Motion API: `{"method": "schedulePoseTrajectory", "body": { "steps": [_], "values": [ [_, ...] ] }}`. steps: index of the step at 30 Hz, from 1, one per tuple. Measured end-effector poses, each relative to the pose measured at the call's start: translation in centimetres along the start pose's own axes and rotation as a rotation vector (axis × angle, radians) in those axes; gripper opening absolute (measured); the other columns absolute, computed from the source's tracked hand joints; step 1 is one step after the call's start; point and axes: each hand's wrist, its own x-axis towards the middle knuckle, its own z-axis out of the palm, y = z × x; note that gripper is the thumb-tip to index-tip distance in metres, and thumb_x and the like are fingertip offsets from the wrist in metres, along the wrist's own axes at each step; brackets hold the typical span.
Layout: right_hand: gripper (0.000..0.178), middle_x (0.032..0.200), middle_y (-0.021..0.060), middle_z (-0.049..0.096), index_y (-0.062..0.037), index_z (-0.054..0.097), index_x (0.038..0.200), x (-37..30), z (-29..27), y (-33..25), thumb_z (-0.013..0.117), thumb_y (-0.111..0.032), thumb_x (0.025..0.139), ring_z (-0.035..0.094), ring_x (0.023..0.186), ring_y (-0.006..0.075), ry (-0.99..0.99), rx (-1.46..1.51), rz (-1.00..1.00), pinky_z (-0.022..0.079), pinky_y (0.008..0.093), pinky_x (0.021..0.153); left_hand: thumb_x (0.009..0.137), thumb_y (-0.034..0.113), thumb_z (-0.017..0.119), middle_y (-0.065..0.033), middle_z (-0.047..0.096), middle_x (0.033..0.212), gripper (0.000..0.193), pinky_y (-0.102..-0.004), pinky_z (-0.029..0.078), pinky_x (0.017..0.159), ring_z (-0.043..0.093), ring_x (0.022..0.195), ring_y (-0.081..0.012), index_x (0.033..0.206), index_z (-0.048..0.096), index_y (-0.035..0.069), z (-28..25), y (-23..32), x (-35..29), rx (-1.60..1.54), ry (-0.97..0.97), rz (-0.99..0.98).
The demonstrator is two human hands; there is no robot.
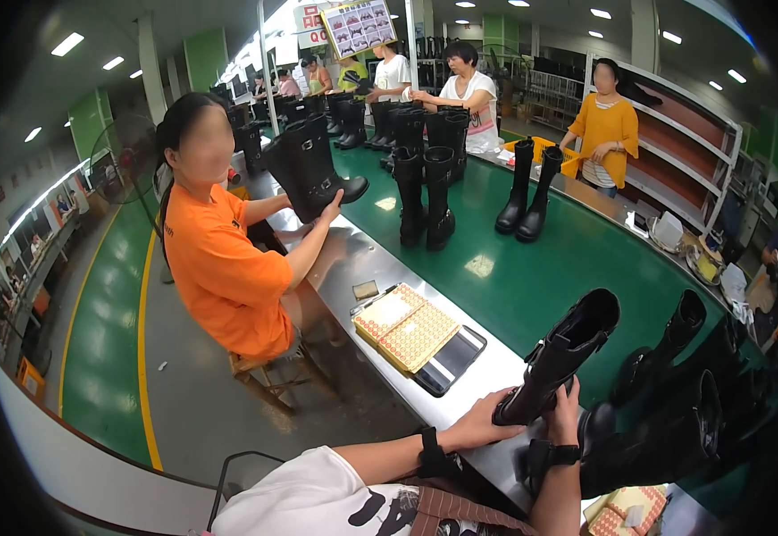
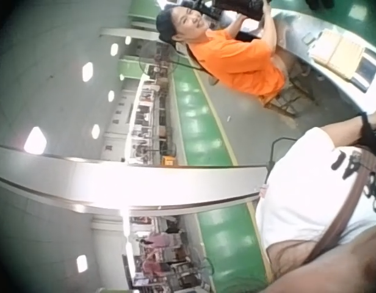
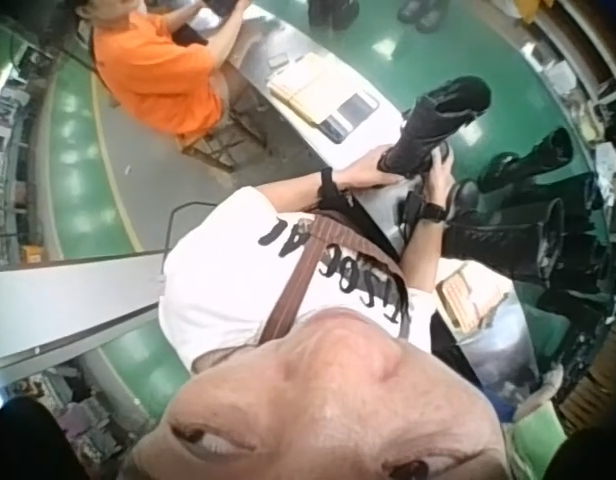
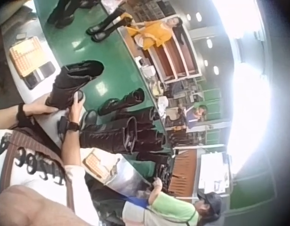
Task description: The recorder is inspecting and matching pairs of black quilted boots on a factory conveyor belt.
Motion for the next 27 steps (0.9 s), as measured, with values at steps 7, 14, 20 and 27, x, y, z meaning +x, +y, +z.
{"method": "schedulePoseTrajectory", "body": {
  "steps": [7, 14, 20, 27],
  "values": [
    [0.060, 0.128, 0.0122, 0.054, -0.0138, 0.027, 0.149, 0.2, -0.4, 0.3, 0.058, -0.024, 0.099, 0.063, 0.107, 0.0249, 0.011, -0.006, 0.004, 0.058, 0.0380, 0.078, 0.077, 0.033, 0.080, -0.0225, 0.057, 0.128, 0.082, -0.0412, 0.041, 0.105, 0.054, 0.122, -0.0337, 0.142, 0.043, 0.000, -0.1, -0.1, 0.0, 0.015, -0.023, -0.006],
    [0.058, 0.128, 0.0121, 0.054, -0.0142, 0.028, 0.149, -0.2, -0.1, -0.2, 0.058, -0.023, 0.100, 0.063, 0.106, 0.0249, -0.003, 0.002, 0.009, 0.057, 0.0370, 0.080, 0.077, 0.032, 0.081, -0.0188, 0.063, 0.120, 0.066, -0.0393, 0.043, 0.100, 0.059, 0.113, -0.0295, 0.127, 0.054, -0.002, 0.3, -0.8, 0.1, 0.017, 0.041, 0.065],
    [0.054, 0.133, 0.0127, 0.052, -0.0127, 0.030, 0.148, 0.1, -0.3, 0.1, 0.055, -0.020, 0.101, 0.059, 0.113, 0.0242, 0.029, -0.039, 0.023, 0.055, 0.0372, 0.087, 0.075, 0.030, 0.082, -0.0184, 0.065, 0.115, 0.066, -0.0391, 0.045, 0.097, 0.060, 0.109, -0.0282, 0.125, 0.054, -0.003, 0.4, -0.5, 0.2, 0.082, 0.069, 0.036],
    [0.058, 0.133, 0.0157, 0.052, -0.0088, 0.030, 0.149, -0.1, -0.6, 0.2, 0.058, -0.020, 0.100, 0.055, 0.117, 0.0233, -0.036, -0.065, 0.019, 0.047, 0.0336, 0.099, 0.058, 0.021, 0.090, -0.0239, 0.041, 0.146, 0.121, -0.0411, 0.032, 0.113, 0.044, 0.131, -0.0349, 0.154, 0.019, 0.001, -1.2, -2.3, -0.8, 0.125, -0.123, 0.132]
  ]
}}
